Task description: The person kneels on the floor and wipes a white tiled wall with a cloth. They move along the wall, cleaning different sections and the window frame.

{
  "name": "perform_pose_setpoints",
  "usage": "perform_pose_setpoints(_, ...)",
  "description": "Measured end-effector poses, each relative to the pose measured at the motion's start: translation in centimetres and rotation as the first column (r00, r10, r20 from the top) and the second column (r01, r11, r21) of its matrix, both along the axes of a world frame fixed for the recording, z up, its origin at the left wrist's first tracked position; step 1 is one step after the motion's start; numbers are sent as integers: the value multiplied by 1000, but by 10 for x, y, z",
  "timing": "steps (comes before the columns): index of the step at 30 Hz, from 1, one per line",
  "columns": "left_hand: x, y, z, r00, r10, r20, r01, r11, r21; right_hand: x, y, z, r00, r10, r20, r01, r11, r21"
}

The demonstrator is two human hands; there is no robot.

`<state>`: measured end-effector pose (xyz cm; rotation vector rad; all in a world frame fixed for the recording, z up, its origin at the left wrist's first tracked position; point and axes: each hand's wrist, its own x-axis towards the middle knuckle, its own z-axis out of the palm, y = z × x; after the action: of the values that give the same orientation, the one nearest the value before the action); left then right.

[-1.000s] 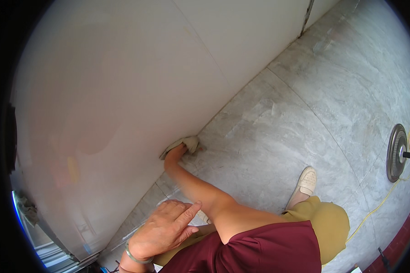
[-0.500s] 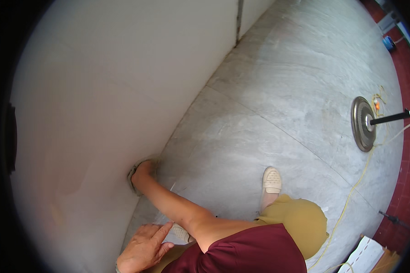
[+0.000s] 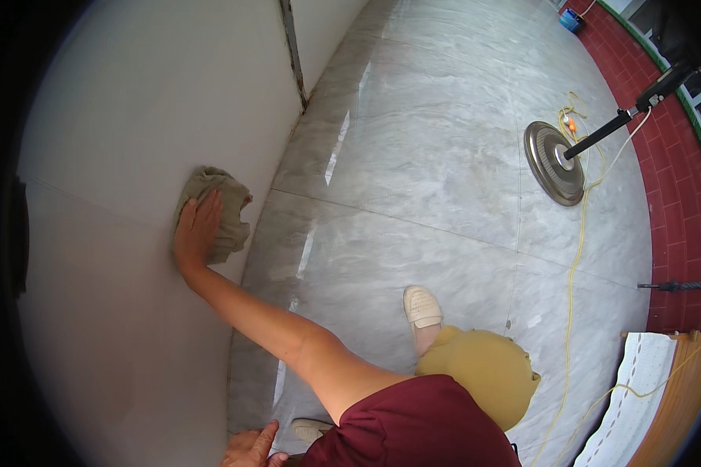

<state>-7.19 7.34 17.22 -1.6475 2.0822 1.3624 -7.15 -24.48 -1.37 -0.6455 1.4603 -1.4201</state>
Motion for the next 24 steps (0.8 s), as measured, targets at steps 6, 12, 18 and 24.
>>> perform_pose_setpoints(6, 6, 0, 16, 999, 29, -44, -29, 1000, -3, 9, 23, 84, 968, -75, -239, -75, 823, -563)
perform_pose_setpoints(12, 13, 14, 23, 996, 18, -85, -23, 998, -61, 51, 126, 127, 884, -83, -461, -391, 412, -823)
perform_pose_setpoints(18, -4, 20, 35, 998, -9, -69, 2, 996, -94, 95, 248, 104, 648, 376, -662, -632, -220, -743)
perform_pose_setpoints(24, -24, 8, 45, 996, -58, -64, 37, 956, -290, 124, 260, 24, 505, -467, -726, -855, -387, -345)
